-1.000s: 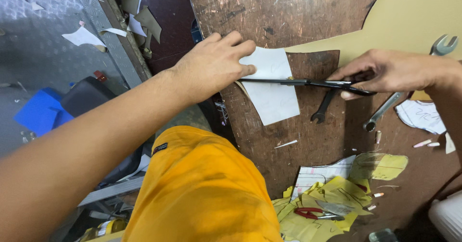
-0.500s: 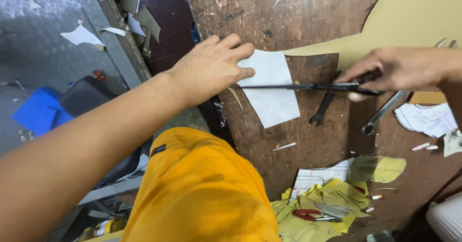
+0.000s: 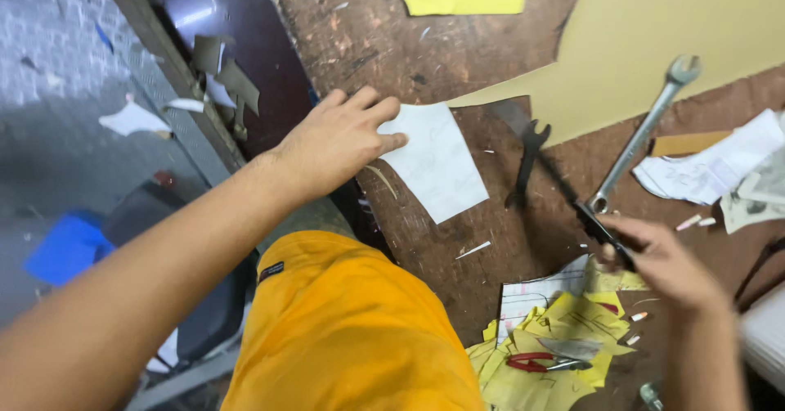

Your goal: The person aligns a yellow paper template on a brown cardboard sheet and traces its outline with a pencil. They then use scissors to cut the cardboard along the traced lines, producing a shaped piece. The person repeats this process with another template and a white paper sheet.

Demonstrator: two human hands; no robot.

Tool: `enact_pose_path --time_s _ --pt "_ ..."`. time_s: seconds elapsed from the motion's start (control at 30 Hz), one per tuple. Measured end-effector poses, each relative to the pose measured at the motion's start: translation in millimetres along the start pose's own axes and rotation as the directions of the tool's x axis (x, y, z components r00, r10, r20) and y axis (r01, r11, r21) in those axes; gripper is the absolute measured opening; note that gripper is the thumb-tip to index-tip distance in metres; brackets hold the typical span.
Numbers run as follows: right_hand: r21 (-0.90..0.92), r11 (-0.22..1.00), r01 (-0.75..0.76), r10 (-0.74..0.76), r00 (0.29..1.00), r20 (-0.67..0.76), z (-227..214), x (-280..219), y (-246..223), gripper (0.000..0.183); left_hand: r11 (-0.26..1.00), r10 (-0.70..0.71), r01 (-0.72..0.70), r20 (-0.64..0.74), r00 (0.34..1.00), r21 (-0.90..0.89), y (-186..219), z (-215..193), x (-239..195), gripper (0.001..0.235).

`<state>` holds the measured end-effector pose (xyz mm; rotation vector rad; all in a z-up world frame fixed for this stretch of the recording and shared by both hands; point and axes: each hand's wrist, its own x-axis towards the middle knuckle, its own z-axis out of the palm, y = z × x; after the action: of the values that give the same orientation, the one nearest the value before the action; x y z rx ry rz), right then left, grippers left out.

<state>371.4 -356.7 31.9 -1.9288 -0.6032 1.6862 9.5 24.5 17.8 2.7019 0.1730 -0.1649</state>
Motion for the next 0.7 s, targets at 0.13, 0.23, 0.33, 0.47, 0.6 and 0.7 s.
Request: enact_pose_path --time_s 0.13,0.23,0.33,0.47,0.6,0.7 --pt "0.214 0.956 0.199 -0.067 0.862 -0.502 81 -12 53 0.036 0.999 -0.045 0.045 -0.018 0.999 -0.002 4 -3 1 0.049" --pt "0.082 0.986 0.143 -0.045 0.714 -0.699 121 -4 64 0.044 0.995 -0.099 0.098 -0.044 0.994 -0.022 7 -4 0 0.057" --pt "-0.436 0.899 -0.03 -0.35 0.55 -0.758 140 11 45 0.046 0.978 -0.206 0.193 -0.275 0.939 -0.074 20 0 -1 0.053" --pt "-0.537 0.791 -0.294 -0.336 0.525 -0.782 163 16 9 0.044 0.961 -0.258 0.203 -0.351 0.9 -0.186 65 22 -3 0.045" --pt "-0.606 0.667 -0.433 -0.357 0.527 -0.771 166 13 -19 0.043 0.933 -0.33 0.2 -0.491 0.806 -0.299 74 31 -4 0.044" --pt "-0.516 0.774 -0.366 -0.308 0.495 -0.813 167 7 -36 0.043 0.928 -0.364 0.283 -0.435 0.824 -0.242 58 25 10 0.044"
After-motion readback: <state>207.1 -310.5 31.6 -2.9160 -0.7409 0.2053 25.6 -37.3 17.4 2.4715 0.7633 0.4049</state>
